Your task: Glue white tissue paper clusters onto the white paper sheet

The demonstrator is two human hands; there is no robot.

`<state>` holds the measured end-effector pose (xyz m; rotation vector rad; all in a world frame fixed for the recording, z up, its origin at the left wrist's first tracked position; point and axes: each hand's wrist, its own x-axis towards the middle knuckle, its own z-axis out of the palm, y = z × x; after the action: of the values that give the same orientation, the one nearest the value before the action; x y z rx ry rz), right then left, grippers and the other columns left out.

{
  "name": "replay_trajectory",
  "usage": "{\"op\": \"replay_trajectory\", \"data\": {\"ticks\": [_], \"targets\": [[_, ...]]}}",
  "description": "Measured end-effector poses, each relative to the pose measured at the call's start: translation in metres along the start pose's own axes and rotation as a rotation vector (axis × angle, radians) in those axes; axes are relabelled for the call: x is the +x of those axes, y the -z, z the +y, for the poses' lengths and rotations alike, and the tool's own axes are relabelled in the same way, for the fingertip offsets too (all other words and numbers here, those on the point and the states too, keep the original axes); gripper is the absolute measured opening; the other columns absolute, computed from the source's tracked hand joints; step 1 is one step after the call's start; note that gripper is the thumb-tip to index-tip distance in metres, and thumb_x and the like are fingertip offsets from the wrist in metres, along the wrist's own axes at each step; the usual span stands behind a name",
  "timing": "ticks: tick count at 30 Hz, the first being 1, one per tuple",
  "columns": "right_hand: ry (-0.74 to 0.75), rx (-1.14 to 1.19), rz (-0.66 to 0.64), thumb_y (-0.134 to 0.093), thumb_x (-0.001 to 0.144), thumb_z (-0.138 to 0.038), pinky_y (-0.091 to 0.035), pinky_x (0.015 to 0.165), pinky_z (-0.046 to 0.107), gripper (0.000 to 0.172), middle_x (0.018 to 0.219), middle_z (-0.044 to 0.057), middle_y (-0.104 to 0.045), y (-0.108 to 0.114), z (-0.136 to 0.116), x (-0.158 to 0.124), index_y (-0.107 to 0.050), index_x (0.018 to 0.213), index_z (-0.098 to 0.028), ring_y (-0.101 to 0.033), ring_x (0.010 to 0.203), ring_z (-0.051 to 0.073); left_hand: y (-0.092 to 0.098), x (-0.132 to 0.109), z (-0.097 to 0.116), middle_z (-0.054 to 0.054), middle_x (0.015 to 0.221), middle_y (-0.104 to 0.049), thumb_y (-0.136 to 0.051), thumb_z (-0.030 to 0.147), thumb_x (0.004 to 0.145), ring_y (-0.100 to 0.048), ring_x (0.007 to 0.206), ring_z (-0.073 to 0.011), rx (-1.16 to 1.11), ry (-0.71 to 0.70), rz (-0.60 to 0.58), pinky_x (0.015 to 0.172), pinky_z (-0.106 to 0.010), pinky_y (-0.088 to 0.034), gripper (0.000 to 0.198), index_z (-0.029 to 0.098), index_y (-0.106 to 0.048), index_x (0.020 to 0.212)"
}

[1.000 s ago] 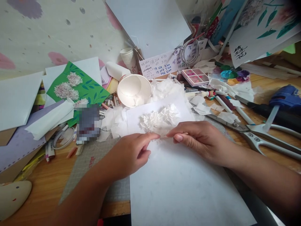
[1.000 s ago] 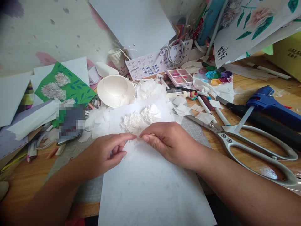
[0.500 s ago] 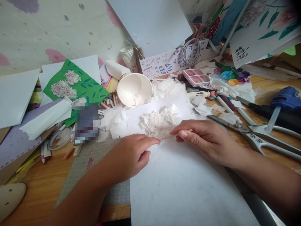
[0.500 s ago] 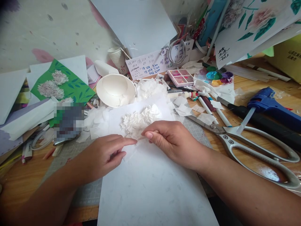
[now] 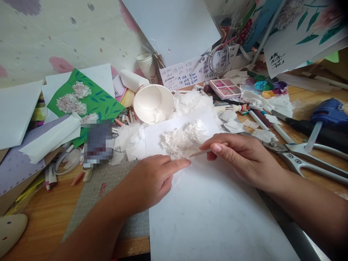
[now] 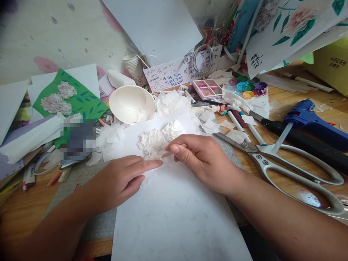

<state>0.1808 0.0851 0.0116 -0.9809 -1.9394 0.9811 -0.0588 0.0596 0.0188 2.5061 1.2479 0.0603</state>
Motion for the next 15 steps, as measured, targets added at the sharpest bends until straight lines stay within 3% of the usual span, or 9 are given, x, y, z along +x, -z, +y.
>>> {"op": "replay_trajectory", "data": {"ticks": [8,15], "targets": [[0.031,-0.056,-0.093,-0.045,0.091,-0.030,-0.045,0.058,0.019,0.024,0.068,0.000,-0.063,-0.0010,-0.0012,0.0007,-0.065,0.085,-0.018,-0.058,0.062,0.009,-0.0020,-0.0026,-0.0026,0.000,0.076,-0.054,-0.041,0.007,0.079,-0.051,0.070,-0.0150,0.003,-0.013,-0.025,0.062,-0.025,-0.037,0.053,0.032,-0.052,0.124],[0.002,-0.115,-0.053,-0.046,0.091,-0.031,-0.044,0.059,0.019,0.024,0.069,0.001,-0.064,-0.0019,0.0019,0.0033,-0.065,0.087,-0.017,-0.058,0.062,0.010,0.0003,-0.0019,-0.0025,0.000,0.080,-0.055,-0.041,0.008,0.082,-0.052,0.074,-0.0142,-0.056,-0.011,-0.030,0.065,-0.025,-0.037,0.044,0.030,-0.055,0.118]]}}
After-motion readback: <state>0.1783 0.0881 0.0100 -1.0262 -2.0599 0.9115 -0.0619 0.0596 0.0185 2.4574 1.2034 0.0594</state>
